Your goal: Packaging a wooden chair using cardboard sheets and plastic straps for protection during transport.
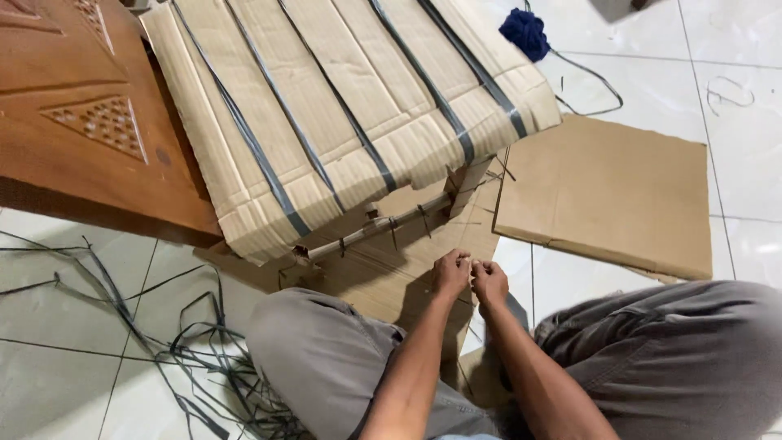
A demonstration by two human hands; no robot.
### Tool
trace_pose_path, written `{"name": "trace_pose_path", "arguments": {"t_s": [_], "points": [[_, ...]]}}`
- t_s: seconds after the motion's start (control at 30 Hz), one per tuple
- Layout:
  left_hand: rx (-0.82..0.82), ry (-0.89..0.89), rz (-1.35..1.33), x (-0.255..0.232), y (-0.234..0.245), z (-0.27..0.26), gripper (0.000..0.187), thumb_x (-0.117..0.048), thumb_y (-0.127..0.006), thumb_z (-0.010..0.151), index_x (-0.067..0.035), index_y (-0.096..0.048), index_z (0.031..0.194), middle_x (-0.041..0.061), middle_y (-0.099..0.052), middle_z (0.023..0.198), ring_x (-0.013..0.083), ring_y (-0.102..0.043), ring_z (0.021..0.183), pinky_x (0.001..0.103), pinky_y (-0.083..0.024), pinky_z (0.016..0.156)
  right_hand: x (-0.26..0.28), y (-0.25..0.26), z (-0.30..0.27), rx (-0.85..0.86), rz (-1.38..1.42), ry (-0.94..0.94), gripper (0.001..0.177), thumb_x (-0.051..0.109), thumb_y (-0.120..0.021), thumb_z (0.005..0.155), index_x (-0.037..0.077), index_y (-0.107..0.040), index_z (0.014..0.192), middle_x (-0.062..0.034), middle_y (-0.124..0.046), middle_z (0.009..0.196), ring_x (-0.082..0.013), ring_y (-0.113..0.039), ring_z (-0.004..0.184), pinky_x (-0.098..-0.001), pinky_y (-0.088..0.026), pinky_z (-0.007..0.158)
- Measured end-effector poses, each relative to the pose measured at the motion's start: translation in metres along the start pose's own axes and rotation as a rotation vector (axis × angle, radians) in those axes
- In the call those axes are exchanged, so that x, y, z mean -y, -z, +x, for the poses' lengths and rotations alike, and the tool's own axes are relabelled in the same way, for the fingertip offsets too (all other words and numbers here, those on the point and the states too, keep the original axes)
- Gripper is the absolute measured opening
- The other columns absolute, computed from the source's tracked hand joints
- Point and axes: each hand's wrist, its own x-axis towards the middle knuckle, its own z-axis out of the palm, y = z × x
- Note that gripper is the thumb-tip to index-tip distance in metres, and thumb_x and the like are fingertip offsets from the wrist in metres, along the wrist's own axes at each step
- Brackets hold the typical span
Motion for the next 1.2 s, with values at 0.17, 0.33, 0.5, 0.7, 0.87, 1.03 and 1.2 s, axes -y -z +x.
{"name": "trace_pose_path", "arguments": {"t_s": [0.17,0.33,0.5,0.7,0.87,1.03,1.2], "points": [[0.005,0.054,0.123,0.057,-0.018,0.016,0.027,-0.027,-0.057,0.093,-0.021,-0.077,0.109,0.008,-0.079,0.102,0.0348,-0.074,0.104,0.050,-0.058,0.089,-0.022,0.013,0.044,0.047,0.342,-0.093,0.041,0.027,-0.077,0.091,0.002,-0.067,0.123,-0.0181,-0.075,0.095,-0.0260,-0.072,0.073,-0.0433,-0.063,0.067],[0.003,0.110,0.220,0.065,-0.001,0.009,0.028,-0.026,-0.055,0.092,-0.025,-0.076,0.110,0.008,-0.079,0.106,0.0338,-0.073,0.106,0.050,-0.058,0.090,0.032,0.042,0.048,0.007,0.601,-0.345,0.033,0.023,-0.062,0.102,-0.002,-0.058,0.122,-0.0045,-0.067,0.094,-0.0152,-0.069,0.071,-0.0291,-0.060,0.065],[0.047,0.165,0.290,0.068,0.000,0.005,0.031,-0.028,-0.052,0.092,-0.026,-0.076,0.114,0.007,-0.078,0.112,0.0345,-0.072,0.110,0.051,-0.057,0.093,-0.017,0.037,0.150,-0.112,0.804,-0.420,0.042,0.030,-0.067,0.100,-0.002,-0.055,0.126,-0.0065,-0.065,0.096,-0.0210,-0.071,0.077,-0.0410,-0.062,0.077],[0.141,0.173,0.330,0.045,0.003,-0.005,0.034,-0.028,-0.051,0.093,-0.024,-0.076,0.117,0.009,-0.078,0.114,0.0364,-0.071,0.112,0.052,-0.057,0.094,-0.021,0.049,0.186,-0.124,1.083,-0.560,0.051,0.037,-0.068,0.095,0.006,-0.044,0.128,-0.0046,-0.055,0.103,-0.0212,-0.071,0.092,-0.0418,-0.061,0.089],[0.174,0.187,0.355,0.038,0.005,-0.002,0.035,-0.029,-0.050,0.094,-0.025,-0.075,0.119,0.008,-0.077,0.116,0.0355,-0.071,0.114,0.051,-0.057,0.094,0.022,0.074,0.166,-0.068,1.234,-0.613,0.047,0.040,-0.062,0.097,0.008,-0.041,0.124,-0.0041,-0.047,0.106,-0.0168,-0.069,0.097,-0.0300,-0.059,0.078],[0.158,0.226,0.355,0.027,0.010,-0.006,0.035,-0.031,-0.051,0.094,-0.027,-0.075,0.118,0.009,-0.078,0.112,0.0350,-0.071,0.112,0.051,-0.057,0.092,0.017,0.079,0.179,-0.009,1.183,-0.586,0.061,0.068,-0.073,0.085,0.023,-0.048,0.117,-0.0041,-0.040,0.097,-0.0161,-0.048,0.078,-0.0227,-0.046,0.063],[0.156,0.197,0.322,-0.003,0.014,-0.011,0.033,-0.028,-0.052,0.095,-0.022,-0.076,0.117,0.011,-0.079,0.111,0.0359,-0.072,0.111,0.051,-0.058,0.090,0.032,0.095,0.186,-0.082,1.309,-0.526,0.040,0.046,-0.084,0.084,0.021,-0.063,0.107,-0.0053,-0.056,0.102,-0.0166,-0.060,0.087,-0.0250,-0.050,0.073]]}}
